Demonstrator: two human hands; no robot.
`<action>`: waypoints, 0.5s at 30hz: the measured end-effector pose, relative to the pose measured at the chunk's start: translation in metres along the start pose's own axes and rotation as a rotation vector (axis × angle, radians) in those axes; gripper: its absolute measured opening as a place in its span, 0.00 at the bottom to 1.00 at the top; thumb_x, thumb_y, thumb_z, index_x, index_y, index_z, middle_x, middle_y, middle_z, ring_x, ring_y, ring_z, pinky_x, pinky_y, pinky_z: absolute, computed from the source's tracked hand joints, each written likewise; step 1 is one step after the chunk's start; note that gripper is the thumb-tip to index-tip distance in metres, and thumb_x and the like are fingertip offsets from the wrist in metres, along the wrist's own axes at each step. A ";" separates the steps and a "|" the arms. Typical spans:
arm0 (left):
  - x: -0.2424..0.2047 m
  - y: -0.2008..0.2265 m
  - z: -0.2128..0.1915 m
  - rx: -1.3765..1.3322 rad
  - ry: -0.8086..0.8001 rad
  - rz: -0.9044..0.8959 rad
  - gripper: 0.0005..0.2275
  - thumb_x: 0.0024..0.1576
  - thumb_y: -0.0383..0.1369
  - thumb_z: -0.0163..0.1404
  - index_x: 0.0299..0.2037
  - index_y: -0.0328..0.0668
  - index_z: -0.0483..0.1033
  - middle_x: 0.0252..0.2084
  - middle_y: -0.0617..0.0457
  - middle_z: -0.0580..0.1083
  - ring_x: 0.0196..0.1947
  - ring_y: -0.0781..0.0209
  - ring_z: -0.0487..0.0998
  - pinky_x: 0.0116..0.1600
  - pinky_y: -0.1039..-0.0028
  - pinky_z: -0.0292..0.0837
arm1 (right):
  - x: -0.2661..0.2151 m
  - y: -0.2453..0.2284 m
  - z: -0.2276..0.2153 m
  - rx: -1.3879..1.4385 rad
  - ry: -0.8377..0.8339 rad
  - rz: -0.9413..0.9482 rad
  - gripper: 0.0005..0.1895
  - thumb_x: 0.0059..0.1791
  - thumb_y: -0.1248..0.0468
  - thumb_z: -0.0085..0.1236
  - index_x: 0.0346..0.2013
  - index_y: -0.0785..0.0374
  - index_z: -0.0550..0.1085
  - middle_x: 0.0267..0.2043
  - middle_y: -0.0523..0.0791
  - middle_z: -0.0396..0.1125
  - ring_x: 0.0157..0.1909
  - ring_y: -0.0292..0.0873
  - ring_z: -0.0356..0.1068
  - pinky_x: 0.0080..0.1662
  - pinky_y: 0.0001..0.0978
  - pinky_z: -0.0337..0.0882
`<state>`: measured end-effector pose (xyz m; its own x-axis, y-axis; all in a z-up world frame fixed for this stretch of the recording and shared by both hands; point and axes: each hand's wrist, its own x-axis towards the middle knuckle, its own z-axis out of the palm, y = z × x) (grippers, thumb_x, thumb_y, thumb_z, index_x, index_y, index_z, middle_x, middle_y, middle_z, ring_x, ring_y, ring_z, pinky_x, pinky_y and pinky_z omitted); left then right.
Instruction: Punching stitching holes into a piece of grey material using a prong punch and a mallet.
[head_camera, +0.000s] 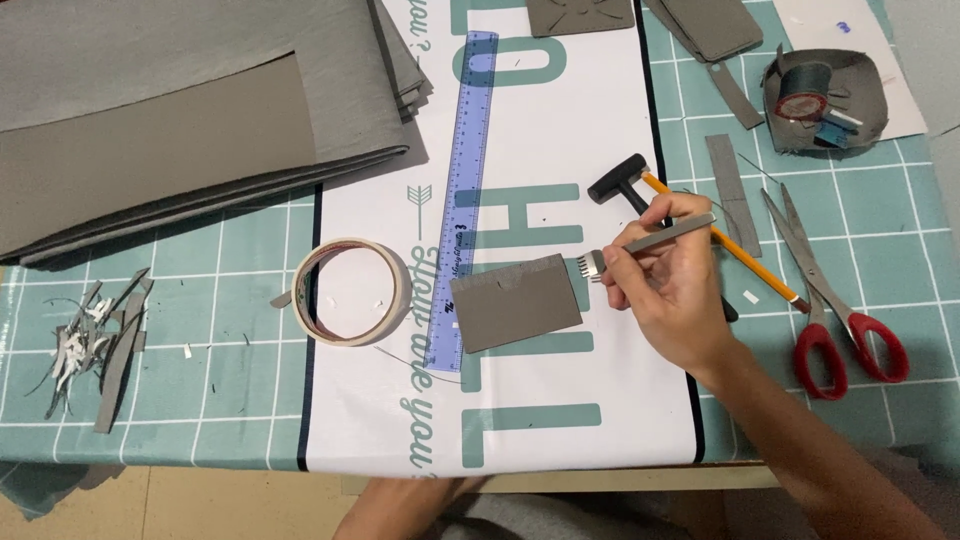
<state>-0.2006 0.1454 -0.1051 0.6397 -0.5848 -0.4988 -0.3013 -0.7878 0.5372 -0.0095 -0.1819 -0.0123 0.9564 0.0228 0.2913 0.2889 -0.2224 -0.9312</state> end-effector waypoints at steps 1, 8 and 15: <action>0.016 -0.005 -0.034 -0.032 -0.021 -0.019 0.27 0.64 0.50 0.50 0.70 0.52 0.61 0.67 0.40 0.63 0.62 0.36 0.65 0.63 0.49 0.63 | -0.001 -0.006 0.001 -0.009 0.006 0.064 0.17 0.54 0.75 0.47 0.49 0.61 0.51 0.26 0.48 0.65 0.20 0.38 0.69 0.25 0.23 0.72; -0.008 0.042 -0.165 -0.353 -0.048 0.452 0.10 0.63 0.36 0.55 0.52 0.47 0.80 0.42 0.54 0.81 0.40 0.63 0.86 0.48 0.76 0.84 | 0.004 -0.009 0.004 -0.094 -0.027 0.192 0.16 0.53 0.72 0.54 0.44 0.60 0.55 0.31 0.51 0.70 0.27 0.39 0.72 0.27 0.23 0.72; 0.090 0.099 -0.169 0.238 0.795 0.424 0.20 0.61 0.34 0.56 0.61 0.35 0.71 0.63 0.40 0.71 0.66 0.40 0.69 0.71 0.48 0.61 | 0.000 -0.007 0.006 -0.115 -0.072 0.248 0.14 0.53 0.72 0.50 0.43 0.59 0.54 0.31 0.47 0.66 0.29 0.39 0.68 0.30 0.27 0.69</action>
<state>-0.0533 0.0473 0.0188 0.7129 -0.5979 0.3664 -0.7013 -0.6092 0.3702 -0.0117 -0.1745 -0.0069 0.9990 0.0220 0.0380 0.0432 -0.3386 -0.9399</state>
